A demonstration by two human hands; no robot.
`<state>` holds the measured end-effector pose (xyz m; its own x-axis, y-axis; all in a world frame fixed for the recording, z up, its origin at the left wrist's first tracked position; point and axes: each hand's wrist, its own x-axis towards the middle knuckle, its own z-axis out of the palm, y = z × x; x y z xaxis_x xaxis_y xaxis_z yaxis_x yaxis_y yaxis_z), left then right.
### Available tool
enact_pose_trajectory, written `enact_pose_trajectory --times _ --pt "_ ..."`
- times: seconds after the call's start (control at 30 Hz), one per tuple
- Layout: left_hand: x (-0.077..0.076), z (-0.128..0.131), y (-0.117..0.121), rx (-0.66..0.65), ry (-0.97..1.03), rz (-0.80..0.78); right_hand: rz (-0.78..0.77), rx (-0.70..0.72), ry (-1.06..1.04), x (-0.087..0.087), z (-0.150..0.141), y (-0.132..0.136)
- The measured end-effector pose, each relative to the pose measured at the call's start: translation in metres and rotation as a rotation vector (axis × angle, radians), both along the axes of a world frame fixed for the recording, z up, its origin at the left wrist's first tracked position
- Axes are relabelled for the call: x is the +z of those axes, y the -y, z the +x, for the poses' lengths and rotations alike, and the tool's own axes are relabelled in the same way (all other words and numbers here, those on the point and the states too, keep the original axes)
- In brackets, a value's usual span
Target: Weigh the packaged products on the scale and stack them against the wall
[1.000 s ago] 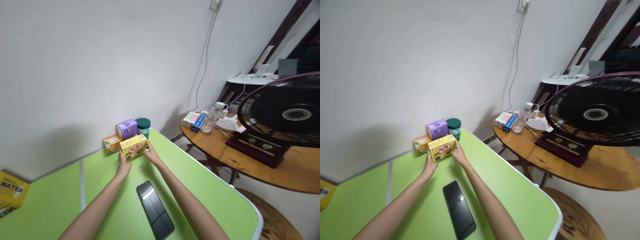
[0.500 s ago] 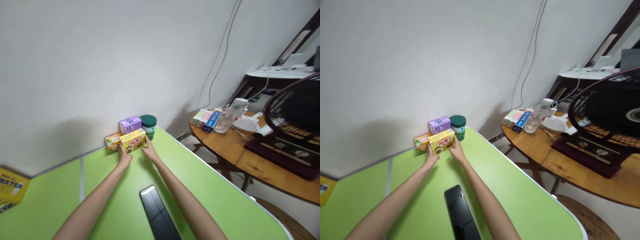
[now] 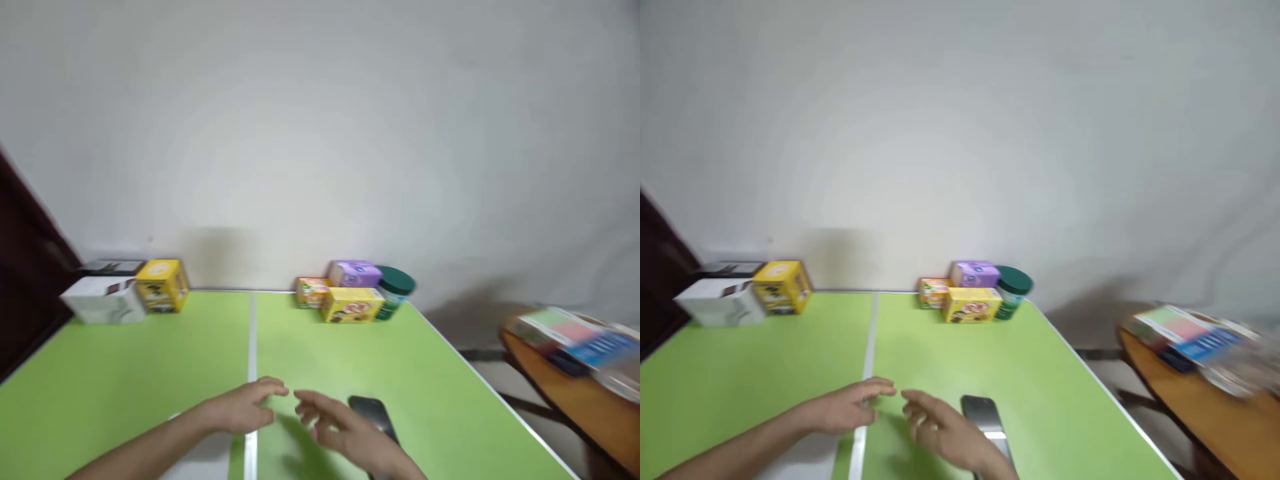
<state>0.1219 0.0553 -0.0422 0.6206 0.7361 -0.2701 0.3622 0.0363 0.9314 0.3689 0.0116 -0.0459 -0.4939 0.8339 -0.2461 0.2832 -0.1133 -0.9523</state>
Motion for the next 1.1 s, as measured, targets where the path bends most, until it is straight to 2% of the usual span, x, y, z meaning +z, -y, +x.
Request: enact_pose_trajectory --times 0.07,0.17,0.27,0.4,0.5,0.6,0.7,0.8,0.87,0.93,1.0,1.1 --pt "0.006 -0.056 0.024 0.083 -0.017 -0.005 -0.028 0.183 0.110 0.019 -0.031 0.010" --pt "0.008 -0.126 0.042 0.323 -0.019 0.012 -0.028 0.314 0.123 0.033 -0.081 0.002" --pt "0.004 -0.179 0.044 0.545 0.004 -0.009 -0.040 0.297 -0.005 0.032 -0.137 -0.020" --pt "-0.003 -0.221 0.025 0.727 0.085 0.017 -0.103 0.285 -0.155 0.028 -0.213 -0.049" --pt "-0.003 -0.238 -0.010 0.848 0.150 0.177 -0.095 0.223 -0.201 0.025 -0.266 -0.073" --pt "0.003 -0.248 -0.060 0.976 0.170 0.354 -0.006 -0.014 -0.207 0.016 -0.310 -0.107" --pt "0.010 -0.255 -0.110 1.047 0.176 0.411 0.102 -0.285 -0.230 0.005 -0.343 -0.154" --pt "0.013 -0.253 -0.147 1.089 0.171 0.419 0.176 -0.393 -0.237 -0.002 -0.368 -0.202" --pt "0.011 -0.246 -0.160 1.107 0.163 0.419 0.207 -0.400 -0.248 -0.004 -0.379 -0.227" --pt "0.005 -0.237 -0.163 1.119 0.154 0.423 0.229 -0.399 -0.267 -0.006 -0.381 -0.242" --pt "-0.004 -0.228 -0.159 1.121 0.145 0.429 0.236 -0.395 -0.285 -0.008 -0.376 -0.247" --pt "-0.019 -0.221 -0.152 1.096 0.171 0.408 0.225 -0.371 -0.310 -0.014 -0.362 -0.240"
